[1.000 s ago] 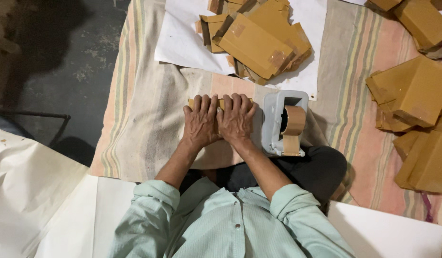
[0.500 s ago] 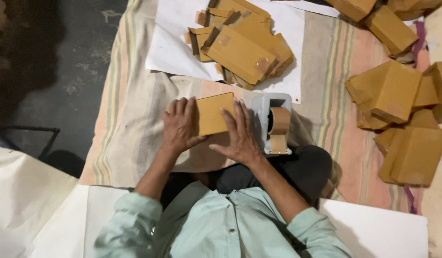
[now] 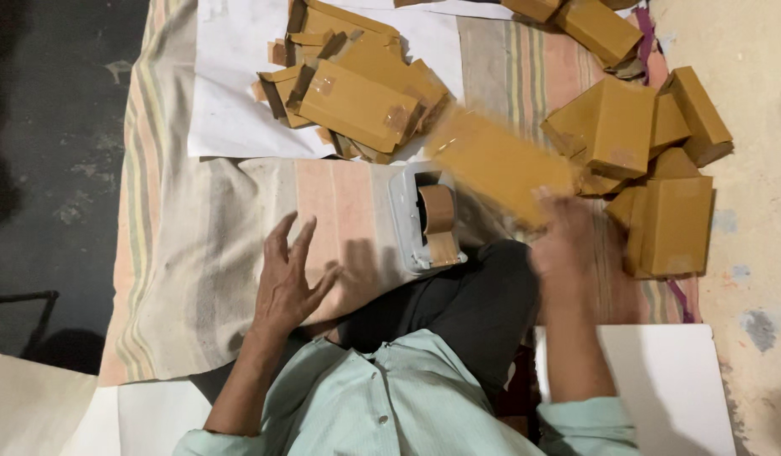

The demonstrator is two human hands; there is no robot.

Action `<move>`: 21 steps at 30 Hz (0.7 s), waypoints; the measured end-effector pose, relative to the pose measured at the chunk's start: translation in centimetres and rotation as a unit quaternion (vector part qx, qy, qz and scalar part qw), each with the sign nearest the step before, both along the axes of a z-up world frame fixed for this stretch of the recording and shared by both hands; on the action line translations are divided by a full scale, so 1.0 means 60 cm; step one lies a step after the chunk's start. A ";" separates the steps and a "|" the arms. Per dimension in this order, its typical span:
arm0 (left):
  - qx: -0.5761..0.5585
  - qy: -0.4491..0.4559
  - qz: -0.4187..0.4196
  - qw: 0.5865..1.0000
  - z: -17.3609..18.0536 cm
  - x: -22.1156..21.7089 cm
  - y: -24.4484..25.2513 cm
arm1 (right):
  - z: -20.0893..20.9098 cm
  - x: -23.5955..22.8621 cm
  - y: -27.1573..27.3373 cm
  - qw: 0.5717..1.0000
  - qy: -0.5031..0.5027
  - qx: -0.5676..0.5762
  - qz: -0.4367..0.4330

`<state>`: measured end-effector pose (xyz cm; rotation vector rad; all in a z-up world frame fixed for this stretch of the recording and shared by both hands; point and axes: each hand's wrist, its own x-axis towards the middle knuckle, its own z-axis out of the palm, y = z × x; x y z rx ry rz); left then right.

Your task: The person sits on the floor and repeatedly folds small cardboard boxes, then uses a tape dispenser to apply tape to seal them. Finished boxes are placed in a growing pile to the right.

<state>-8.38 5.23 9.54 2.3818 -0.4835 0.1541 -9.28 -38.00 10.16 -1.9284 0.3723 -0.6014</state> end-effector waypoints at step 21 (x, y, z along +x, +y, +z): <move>0.167 -0.032 0.113 0.979 -0.155 0.103 -0.038 | 0.006 0.240 0.185 0.960 0.143 -0.026 0.240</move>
